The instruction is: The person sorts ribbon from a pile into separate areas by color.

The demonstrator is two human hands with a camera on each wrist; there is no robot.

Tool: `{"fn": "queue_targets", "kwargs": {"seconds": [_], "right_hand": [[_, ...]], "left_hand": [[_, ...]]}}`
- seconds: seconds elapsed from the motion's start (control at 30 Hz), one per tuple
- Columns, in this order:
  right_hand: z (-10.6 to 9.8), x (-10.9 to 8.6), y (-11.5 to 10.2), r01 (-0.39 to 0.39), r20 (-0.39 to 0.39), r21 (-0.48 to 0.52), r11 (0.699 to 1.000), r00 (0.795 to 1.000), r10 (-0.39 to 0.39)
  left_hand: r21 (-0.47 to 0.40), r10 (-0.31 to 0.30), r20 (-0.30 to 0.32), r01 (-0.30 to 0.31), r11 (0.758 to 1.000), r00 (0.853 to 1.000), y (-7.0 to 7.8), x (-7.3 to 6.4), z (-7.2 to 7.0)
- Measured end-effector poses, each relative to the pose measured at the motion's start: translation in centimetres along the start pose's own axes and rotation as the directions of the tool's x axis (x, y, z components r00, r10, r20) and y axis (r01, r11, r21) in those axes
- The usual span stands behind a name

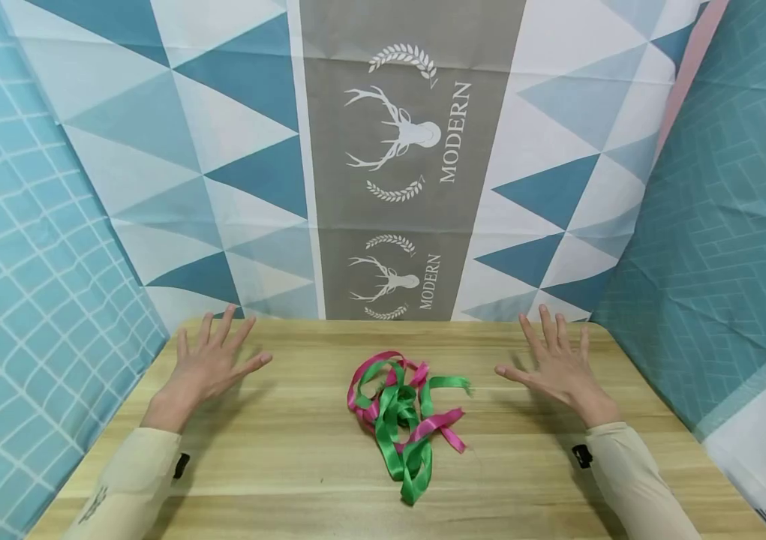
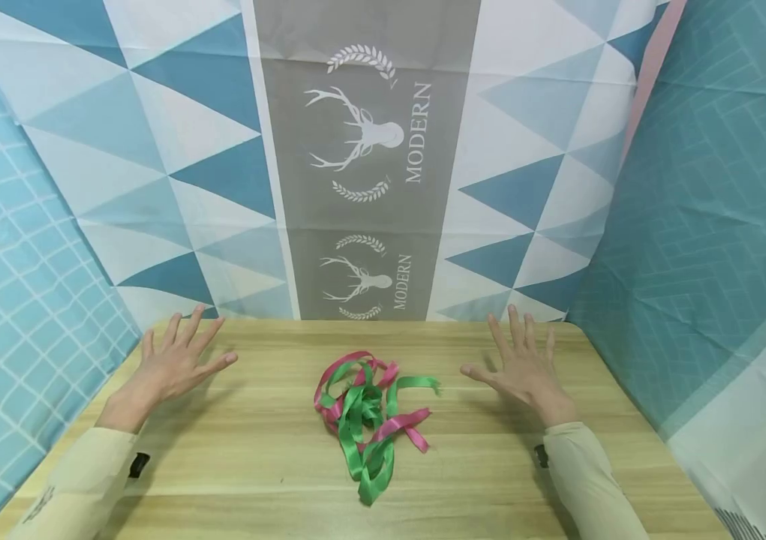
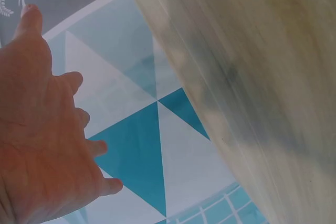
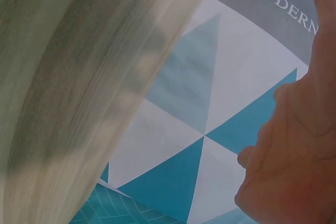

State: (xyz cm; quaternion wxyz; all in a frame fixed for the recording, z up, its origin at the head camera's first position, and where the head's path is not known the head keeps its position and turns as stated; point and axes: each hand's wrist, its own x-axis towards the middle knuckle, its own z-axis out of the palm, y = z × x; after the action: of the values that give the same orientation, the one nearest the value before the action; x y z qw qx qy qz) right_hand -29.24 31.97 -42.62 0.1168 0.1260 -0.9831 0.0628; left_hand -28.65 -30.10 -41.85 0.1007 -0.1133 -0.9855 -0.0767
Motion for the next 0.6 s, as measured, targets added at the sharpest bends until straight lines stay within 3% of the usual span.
{"fn": "queue_targets", "kwargs": {"seconds": [0.23, 0.4, 0.6], "right_hand": [[-0.3, -0.4, -0.3, -0.009, 0.028, 0.02, 1.0, 1.0, 0.008], [-0.9, -0.2, -0.9, -0.014, 0.035, 0.039, 0.999, 0.999, 0.012], [-1.8, 0.1, -2.3, -0.003, 0.022, 0.14, 0.99, 1.0, 0.0]], "left_hand": [[-0.014, 0.0, 0.006, 0.0, 1.0, 1.0, -0.2, -0.4, 0.5], [-0.017, 0.018, -0.01, -0.018, 1.0, 1.0, 0.1, -0.2, -0.1], [-0.031, 0.048, -0.02, -0.049, 0.998, 0.999, 0.9, 0.4, -0.5]]}}
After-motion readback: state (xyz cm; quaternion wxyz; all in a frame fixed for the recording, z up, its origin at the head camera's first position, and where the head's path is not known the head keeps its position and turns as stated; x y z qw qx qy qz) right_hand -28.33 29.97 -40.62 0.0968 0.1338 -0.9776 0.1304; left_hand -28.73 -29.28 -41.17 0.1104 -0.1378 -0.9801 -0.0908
